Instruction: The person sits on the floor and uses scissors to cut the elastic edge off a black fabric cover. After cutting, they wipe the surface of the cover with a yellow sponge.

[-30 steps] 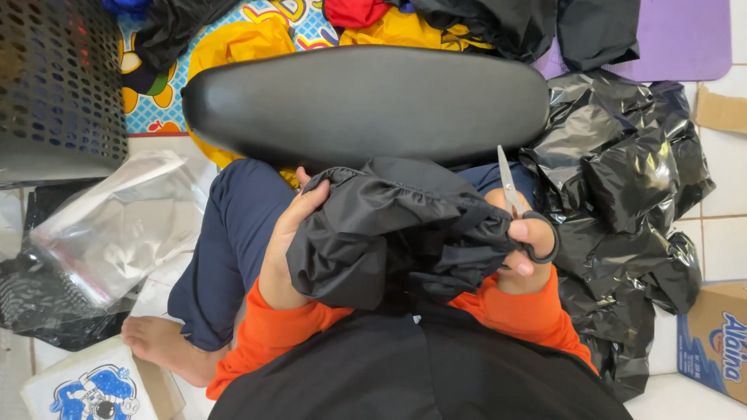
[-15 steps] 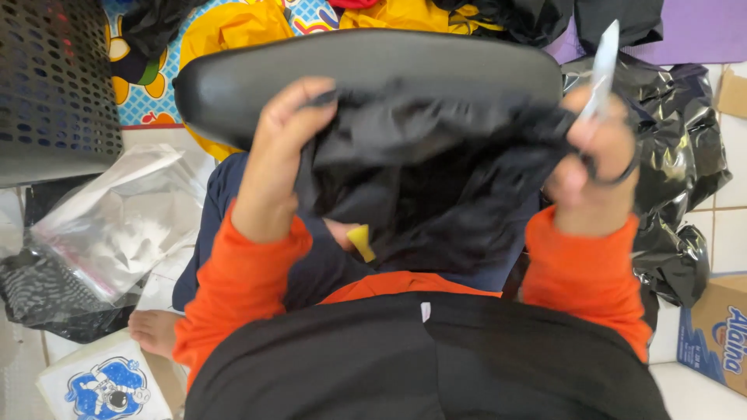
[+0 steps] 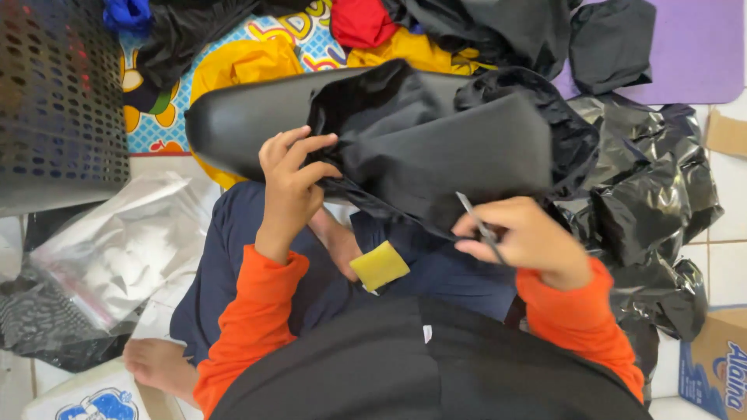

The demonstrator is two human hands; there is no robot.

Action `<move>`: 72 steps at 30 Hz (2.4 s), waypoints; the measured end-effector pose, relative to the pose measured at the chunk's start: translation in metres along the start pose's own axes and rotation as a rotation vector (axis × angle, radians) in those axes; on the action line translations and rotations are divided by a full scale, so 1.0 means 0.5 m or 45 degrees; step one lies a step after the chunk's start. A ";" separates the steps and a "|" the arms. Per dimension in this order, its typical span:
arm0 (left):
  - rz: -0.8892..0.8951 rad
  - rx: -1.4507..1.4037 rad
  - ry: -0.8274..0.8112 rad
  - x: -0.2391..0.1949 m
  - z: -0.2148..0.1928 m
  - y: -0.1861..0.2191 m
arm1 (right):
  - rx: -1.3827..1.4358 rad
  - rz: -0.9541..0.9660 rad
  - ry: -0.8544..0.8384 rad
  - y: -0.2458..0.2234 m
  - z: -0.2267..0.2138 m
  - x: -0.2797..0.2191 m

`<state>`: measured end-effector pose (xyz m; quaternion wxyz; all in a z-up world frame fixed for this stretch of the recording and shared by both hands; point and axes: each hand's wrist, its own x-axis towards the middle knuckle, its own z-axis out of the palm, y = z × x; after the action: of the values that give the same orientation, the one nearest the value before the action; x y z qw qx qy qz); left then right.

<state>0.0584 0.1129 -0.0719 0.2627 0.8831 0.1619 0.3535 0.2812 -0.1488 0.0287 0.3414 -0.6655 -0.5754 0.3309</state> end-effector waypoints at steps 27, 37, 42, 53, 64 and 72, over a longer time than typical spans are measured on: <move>-0.596 0.010 0.309 -0.117 0.131 -0.156 | -1.128 1.217 -0.268 0.201 0.099 -0.227; -0.526 -0.019 0.387 -0.121 0.127 -0.161 | -0.773 1.277 -0.419 0.262 0.111 -0.260; -0.624 -0.190 0.473 -0.132 0.140 -0.176 | -0.449 1.314 -0.340 0.215 0.065 -0.259; -0.594 -0.261 0.400 -0.130 0.144 -0.183 | -0.561 -0.022 0.701 0.083 0.188 0.098; -1.107 -1.439 0.337 -0.182 0.146 -0.234 | -0.223 0.268 0.222 0.225 0.208 0.184; -0.850 -2.543 0.111 -0.168 0.103 -0.144 | 0.698 0.080 0.459 0.239 0.079 0.070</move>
<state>0.0294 0.1136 -0.1903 0.9488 0.1626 0.0415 0.2675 0.3167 -0.1235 -0.0943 0.5939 -0.6140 -0.3744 0.3607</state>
